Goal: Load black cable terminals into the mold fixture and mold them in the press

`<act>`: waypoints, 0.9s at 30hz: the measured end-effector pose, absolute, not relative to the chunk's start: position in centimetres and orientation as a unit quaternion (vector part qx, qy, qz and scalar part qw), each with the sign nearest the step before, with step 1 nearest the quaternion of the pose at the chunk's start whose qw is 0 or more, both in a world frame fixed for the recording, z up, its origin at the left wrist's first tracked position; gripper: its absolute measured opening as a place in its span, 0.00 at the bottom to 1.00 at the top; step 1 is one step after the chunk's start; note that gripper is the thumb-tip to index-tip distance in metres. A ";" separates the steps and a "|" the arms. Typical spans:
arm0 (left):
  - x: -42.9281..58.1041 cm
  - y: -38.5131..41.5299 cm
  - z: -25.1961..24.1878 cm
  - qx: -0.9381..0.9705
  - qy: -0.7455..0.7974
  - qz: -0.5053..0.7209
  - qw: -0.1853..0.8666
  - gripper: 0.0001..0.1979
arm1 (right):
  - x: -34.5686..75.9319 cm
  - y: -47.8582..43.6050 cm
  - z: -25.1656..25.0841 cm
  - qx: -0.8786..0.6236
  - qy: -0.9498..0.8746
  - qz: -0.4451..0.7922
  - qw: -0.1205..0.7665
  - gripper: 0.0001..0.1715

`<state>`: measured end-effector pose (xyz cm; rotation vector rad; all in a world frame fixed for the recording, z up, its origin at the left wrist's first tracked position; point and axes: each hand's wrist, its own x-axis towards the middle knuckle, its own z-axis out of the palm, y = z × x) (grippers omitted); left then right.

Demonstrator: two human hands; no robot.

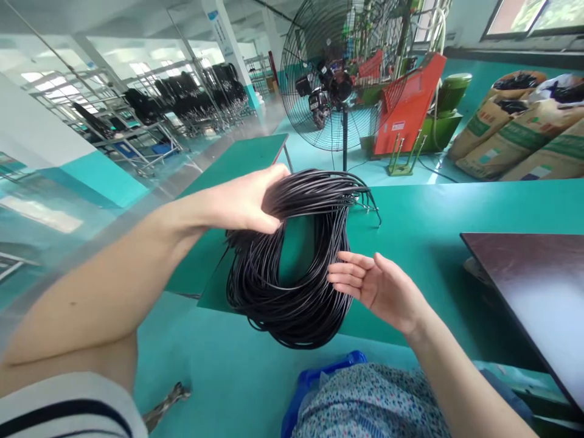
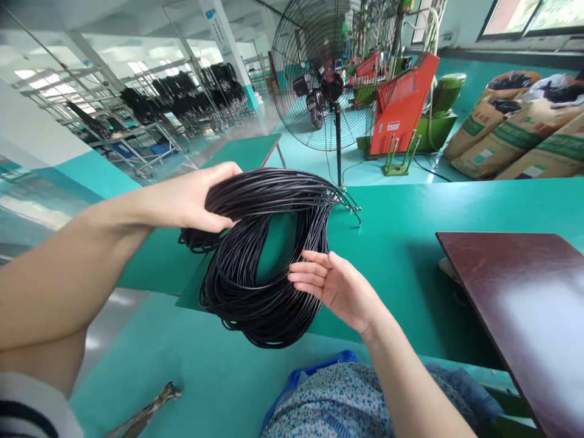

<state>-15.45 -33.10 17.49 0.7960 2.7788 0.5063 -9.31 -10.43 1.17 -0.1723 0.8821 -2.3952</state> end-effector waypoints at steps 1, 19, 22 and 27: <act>-15.5 -33.0 17.6 0.276 0.940 0.167 0.115 0.20 | -9.3 -10.7 0.8 -0.058 0.330 -0.895 0.293 0.26; -14.2 -32.7 16.3 0.260 0.944 0.115 0.169 0.17 | -6.9 -19.2 1.6 0.042 0.297 -0.948 0.105 0.22; -12.9 -32.1 14.5 0.255 0.944 0.142 0.156 0.17 | -7.0 -18.1 3.2 -0.019 0.314 -0.946 0.084 0.19; -11.7 -32.0 11.7 0.266 0.942 0.158 0.132 0.16 | -6.8 -17.4 3.5 -0.005 0.361 -0.929 0.082 0.18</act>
